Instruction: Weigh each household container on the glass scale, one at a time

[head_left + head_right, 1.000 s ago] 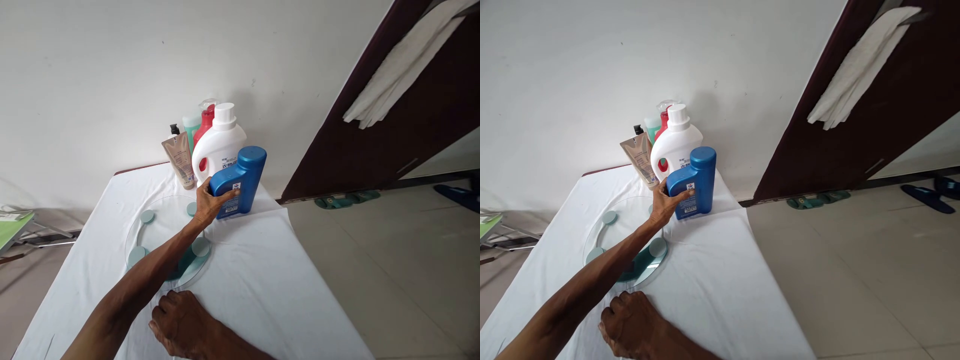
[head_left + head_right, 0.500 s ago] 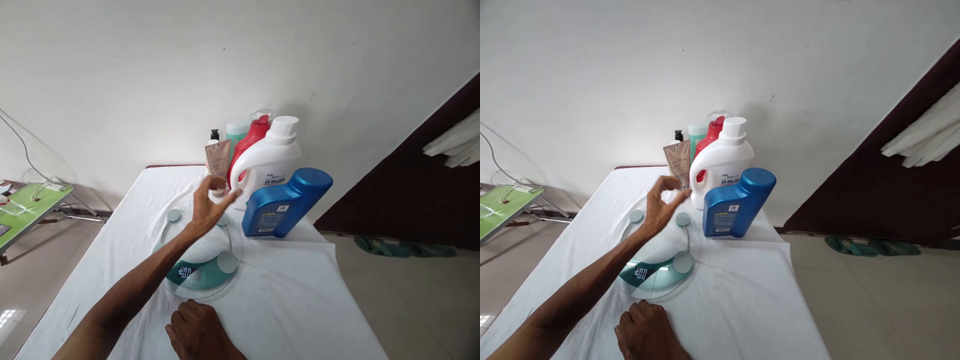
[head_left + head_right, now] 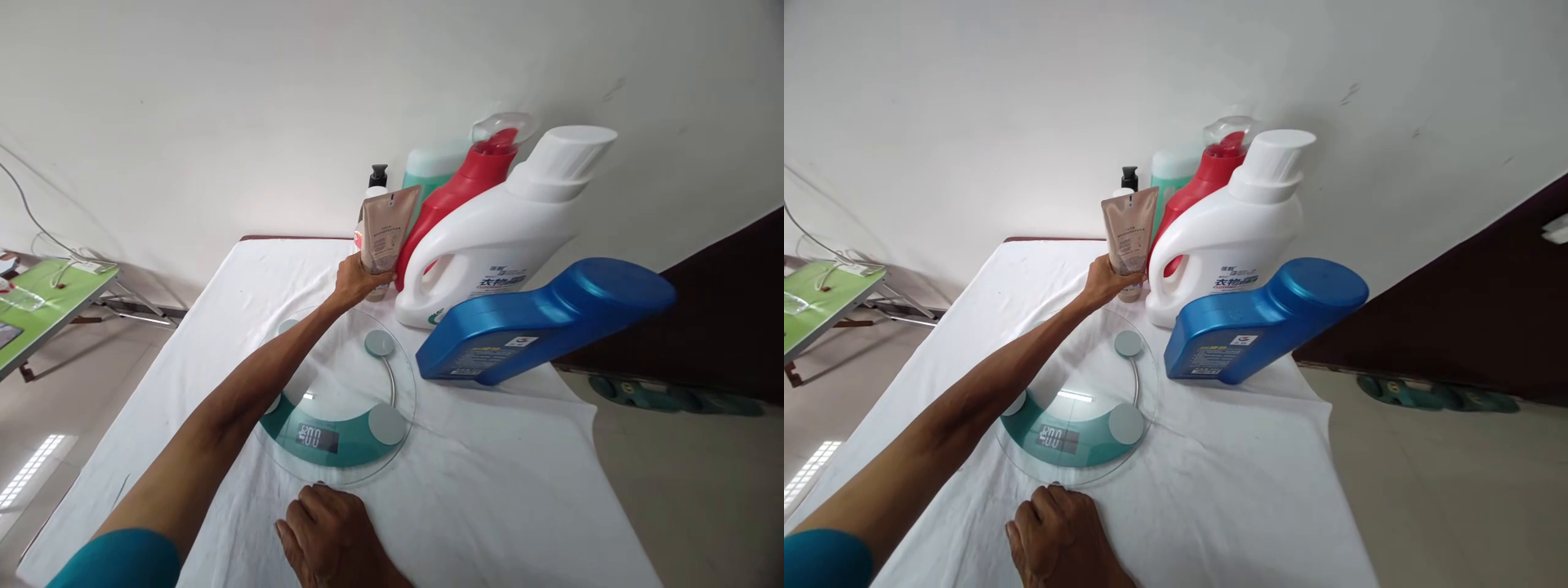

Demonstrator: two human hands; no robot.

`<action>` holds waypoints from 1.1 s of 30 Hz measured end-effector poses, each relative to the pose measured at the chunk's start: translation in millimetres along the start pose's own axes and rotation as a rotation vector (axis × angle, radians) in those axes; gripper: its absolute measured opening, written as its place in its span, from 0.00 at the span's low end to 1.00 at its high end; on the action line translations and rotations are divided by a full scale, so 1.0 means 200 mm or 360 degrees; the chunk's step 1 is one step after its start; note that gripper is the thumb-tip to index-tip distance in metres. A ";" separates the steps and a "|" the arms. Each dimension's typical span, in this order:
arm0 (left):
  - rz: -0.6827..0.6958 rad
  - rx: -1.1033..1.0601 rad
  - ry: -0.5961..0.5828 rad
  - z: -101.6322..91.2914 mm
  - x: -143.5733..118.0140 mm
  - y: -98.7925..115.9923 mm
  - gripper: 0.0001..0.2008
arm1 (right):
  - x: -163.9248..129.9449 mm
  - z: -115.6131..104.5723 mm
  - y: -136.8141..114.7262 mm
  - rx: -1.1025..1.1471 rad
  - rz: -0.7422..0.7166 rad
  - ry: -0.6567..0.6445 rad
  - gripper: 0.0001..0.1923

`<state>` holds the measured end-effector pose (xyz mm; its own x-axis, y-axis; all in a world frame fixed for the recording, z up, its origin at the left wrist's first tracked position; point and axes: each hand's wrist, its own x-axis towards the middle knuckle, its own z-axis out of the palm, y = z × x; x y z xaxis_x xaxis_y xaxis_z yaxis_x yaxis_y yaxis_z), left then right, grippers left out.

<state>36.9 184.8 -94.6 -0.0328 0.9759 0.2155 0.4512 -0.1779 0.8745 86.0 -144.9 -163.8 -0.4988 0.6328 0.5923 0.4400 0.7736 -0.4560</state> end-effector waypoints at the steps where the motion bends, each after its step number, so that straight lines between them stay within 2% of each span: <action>1: 0.0012 0.0001 0.0012 0.00 0.00 0.00 0.23 | 0.00 -0.01 0.00 0.0003 -0.0001 -0.0016 0.13; 5: -0.0017 -0.0137 0.0096 -0.08 -0.02 0.01 0.19 | 0.01 -0.05 -0.02 0.0010 -0.0003 -0.0065 0.14; 8: 0.0043 -0.0269 0.0119 -0.22 -0.10 0.07 0.19 | 0.01 -0.06 -0.02 0.0007 -0.0002 -0.0114 0.13; 13: 0.0267 -0.0287 -0.0105 -0.52 -0.38 0.17 0.19 | 0.02 -0.06 -0.01 -0.0041 -0.0040 -0.0107 0.15; 16: 0.0258 -0.0245 -0.0192 -0.62 -0.59 0.18 0.18 | 0.01 -0.05 -0.01 -0.0060 -0.0072 -0.0094 0.17; 21: 0.0206 -0.0273 -0.0254 -0.63 -0.78 0.12 0.17 | 0.01 -0.04 -0.01 -0.0092 -0.0099 -0.0095 0.19; 27: 0.0220 -0.0157 -0.0237 -0.60 -0.83 0.06 0.18 | 0.02 -0.05 -0.01 -0.0113 -0.0139 -0.0087 0.19; 33: 0.0200 -0.0143 -0.0213 -0.58 -0.86 0.05 0.22 | 0.01 -0.05 -0.01 -0.0132 -0.0125 -0.0116 0.19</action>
<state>-56.6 -0.3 -72.0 0.1402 0.9524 0.2708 0.3625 -0.3039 0.8810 90.5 -146.0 -155.3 -0.5861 0.5733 0.5726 0.4561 0.8175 -0.3516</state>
